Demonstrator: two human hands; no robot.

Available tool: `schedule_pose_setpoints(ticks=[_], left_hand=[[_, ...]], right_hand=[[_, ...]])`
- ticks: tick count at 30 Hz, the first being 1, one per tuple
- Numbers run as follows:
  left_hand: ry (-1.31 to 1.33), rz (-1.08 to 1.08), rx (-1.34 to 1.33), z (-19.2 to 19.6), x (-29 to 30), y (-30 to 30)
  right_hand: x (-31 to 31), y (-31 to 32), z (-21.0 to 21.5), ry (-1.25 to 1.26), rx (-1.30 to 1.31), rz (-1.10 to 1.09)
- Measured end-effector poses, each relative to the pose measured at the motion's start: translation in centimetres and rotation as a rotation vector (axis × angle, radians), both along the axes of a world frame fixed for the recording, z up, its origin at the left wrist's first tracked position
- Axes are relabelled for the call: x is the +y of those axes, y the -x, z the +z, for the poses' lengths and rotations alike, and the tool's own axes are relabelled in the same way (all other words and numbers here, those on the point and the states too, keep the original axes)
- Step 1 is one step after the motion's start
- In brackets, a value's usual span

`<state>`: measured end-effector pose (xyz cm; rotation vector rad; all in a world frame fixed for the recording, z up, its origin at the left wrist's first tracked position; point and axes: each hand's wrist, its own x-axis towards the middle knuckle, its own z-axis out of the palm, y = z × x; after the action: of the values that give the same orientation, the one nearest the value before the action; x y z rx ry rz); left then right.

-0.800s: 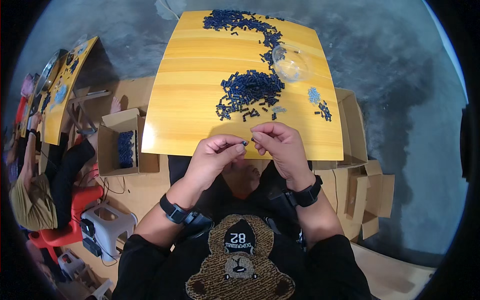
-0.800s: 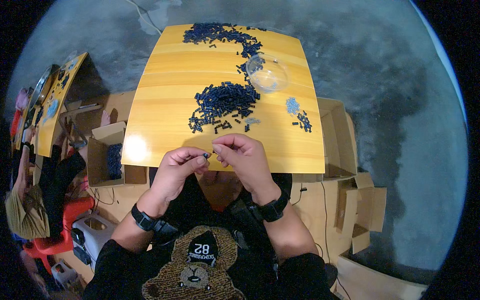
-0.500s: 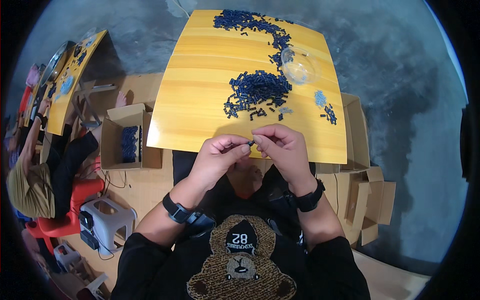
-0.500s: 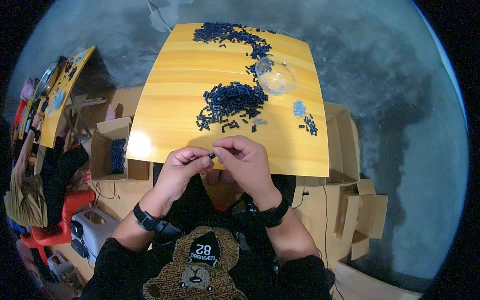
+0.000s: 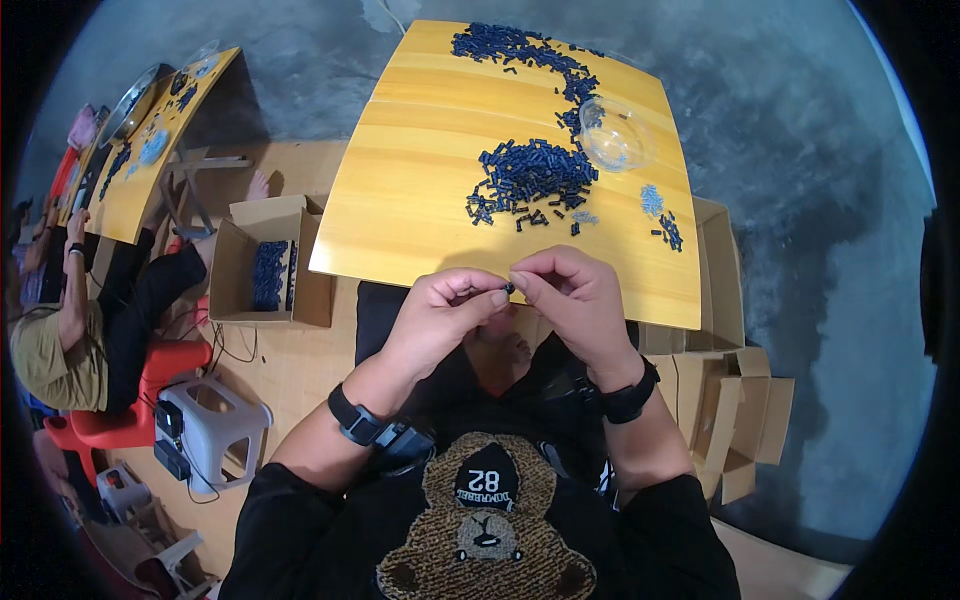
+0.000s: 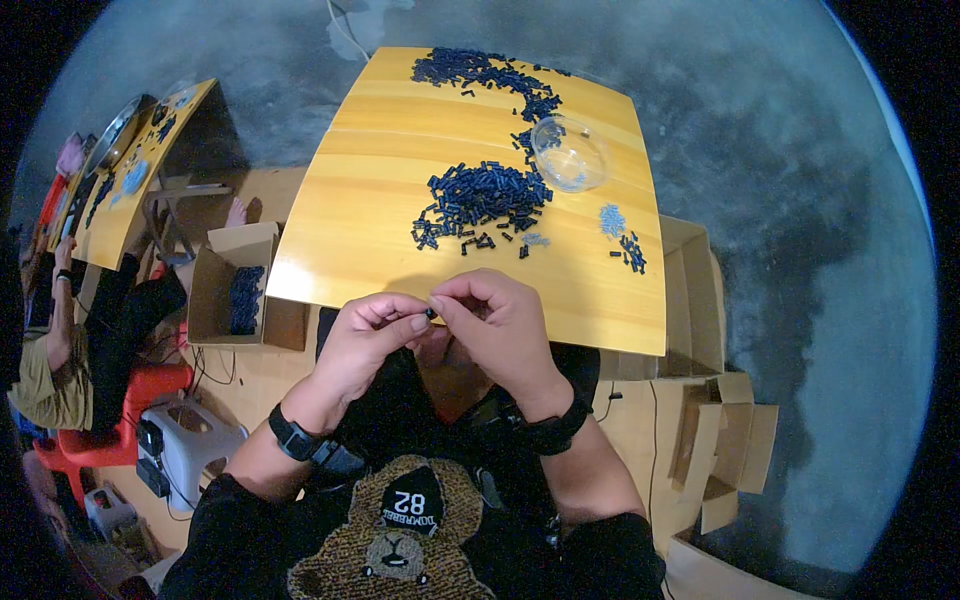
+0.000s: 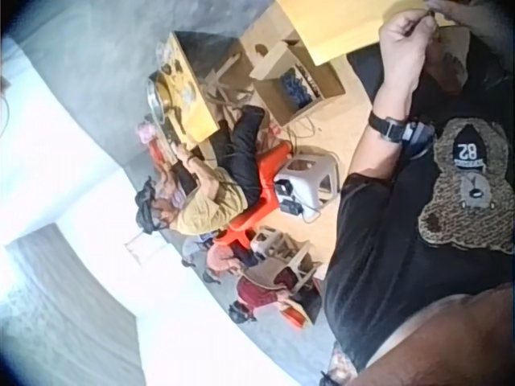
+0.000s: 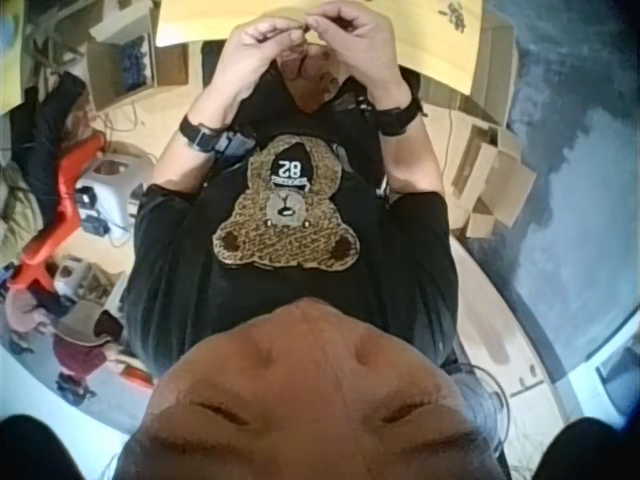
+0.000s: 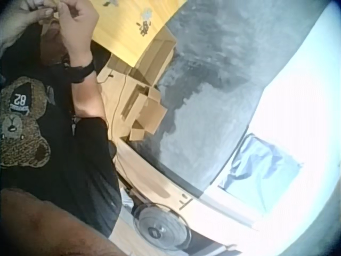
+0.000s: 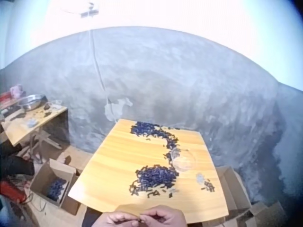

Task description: Assembling small blue plastic components into larger units.

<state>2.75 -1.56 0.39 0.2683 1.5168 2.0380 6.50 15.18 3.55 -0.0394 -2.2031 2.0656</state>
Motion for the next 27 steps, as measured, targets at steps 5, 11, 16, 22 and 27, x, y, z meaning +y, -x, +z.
schedule_pose_setpoints(ticks=[5,11,16,22,27], left_hand=[[-0.01,-0.018,0.029,0.2,-0.7,-0.6],[-0.061,-0.051,-0.013,1.0,-1.4,-1.5],[-0.099,-0.07,-0.09,1.0,-1.8,-2.0],[-0.154,-0.085,-0.131,0.6,-2.1,-2.3],[-0.245,-0.102,-0.208,0.5,-2.5,-2.4]], right_hand=[[-0.2,-0.2,0.3,-0.098,0.038,0.032],[0.1,-0.6,1.3,-0.202,-0.017,0.169],[0.0,-0.9,1.9,-0.061,-0.084,0.245],[-0.3,-1.1,2.0,-0.074,-0.099,0.279],[-0.6,-1.0,2.3,-0.09,-0.121,0.296]])
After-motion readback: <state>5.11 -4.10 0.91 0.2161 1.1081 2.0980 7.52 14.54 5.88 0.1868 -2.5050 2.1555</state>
